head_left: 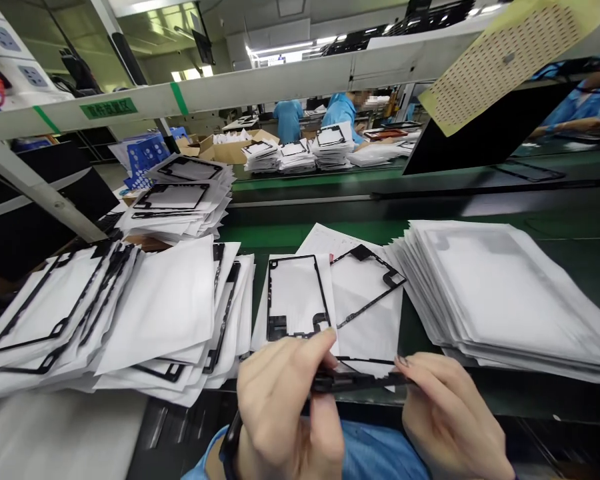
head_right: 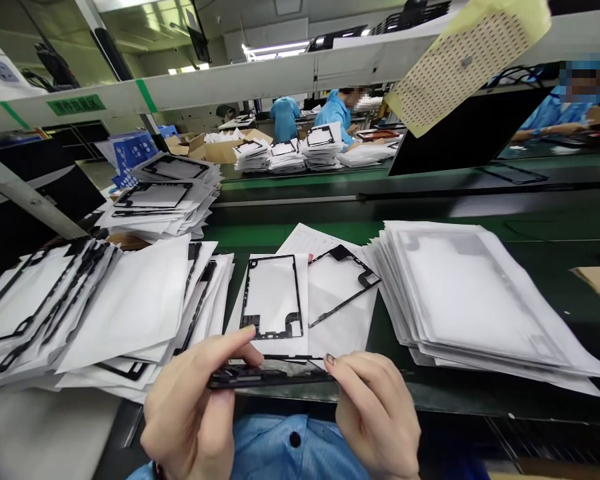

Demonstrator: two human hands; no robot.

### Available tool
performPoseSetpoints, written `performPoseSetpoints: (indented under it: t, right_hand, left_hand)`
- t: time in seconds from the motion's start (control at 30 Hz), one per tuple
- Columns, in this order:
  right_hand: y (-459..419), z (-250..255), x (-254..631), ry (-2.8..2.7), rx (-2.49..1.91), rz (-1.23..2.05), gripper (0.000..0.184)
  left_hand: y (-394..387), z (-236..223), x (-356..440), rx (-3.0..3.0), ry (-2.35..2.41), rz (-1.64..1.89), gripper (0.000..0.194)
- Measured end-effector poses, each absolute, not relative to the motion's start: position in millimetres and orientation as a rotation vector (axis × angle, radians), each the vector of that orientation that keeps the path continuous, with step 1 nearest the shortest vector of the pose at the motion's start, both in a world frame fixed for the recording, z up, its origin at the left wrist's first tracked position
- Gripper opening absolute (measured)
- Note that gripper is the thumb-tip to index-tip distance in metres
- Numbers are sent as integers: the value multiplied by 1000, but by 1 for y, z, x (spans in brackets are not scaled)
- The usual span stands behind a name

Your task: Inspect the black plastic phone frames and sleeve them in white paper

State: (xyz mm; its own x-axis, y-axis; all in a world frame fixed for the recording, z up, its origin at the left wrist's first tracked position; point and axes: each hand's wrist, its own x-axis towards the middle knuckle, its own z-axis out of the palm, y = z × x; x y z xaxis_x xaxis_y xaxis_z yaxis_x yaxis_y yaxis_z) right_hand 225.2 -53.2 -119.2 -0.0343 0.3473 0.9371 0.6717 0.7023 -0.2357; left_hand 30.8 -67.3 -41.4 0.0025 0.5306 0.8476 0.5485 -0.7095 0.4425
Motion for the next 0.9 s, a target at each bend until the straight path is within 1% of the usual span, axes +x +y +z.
performPoseSetpoints:
  t: [0.1, 0.2, 0.43, 0.53, 0.67, 0.7, 0.8, 0.83, 0.9]
  right_hand:
    - [-55, -118, 225, -1611, -838, -297, 50]
    - [-56, -115, 223, -1595, -842, -299, 45]
    - [-57, -120, 225, -1592, -813, -287, 44]
    - [-59, -121, 227, -1598, -829, -281, 37]
    - [-63, -109, 228, -1691, -853, -345, 24]
    - [-63, -104, 228, -1732, -854, -365, 22]
    - [-58, -91, 235, -1797, -862, -384, 13]
    - [-54, -88, 239, -1774, -872, -370, 10]
    - [-46, -86, 246, -1682, -884, -286, 14]
  left_hand:
    - [-71, -40, 37, -2093, -1248, -1868, 32]
    - [-77, -39, 43, -1962, -1331, -1879, 29]
    - [-84, -39, 41, -1969, -1363, -1807, 29]
    - [-84, -42, 39, -1979, -1317, -1815, 30]
    - [-76, -43, 38, -2011, -1252, -1863, 38]
    - [-72, -43, 37, -2014, -1212, -1891, 36]
    - [-60, -44, 27, -1944, -1075, -2039, 17]
    - [-56, -45, 22, -1887, -1049, -2092, 15]
    - [-50, -48, 11, -1748, -1039, -2174, 20]
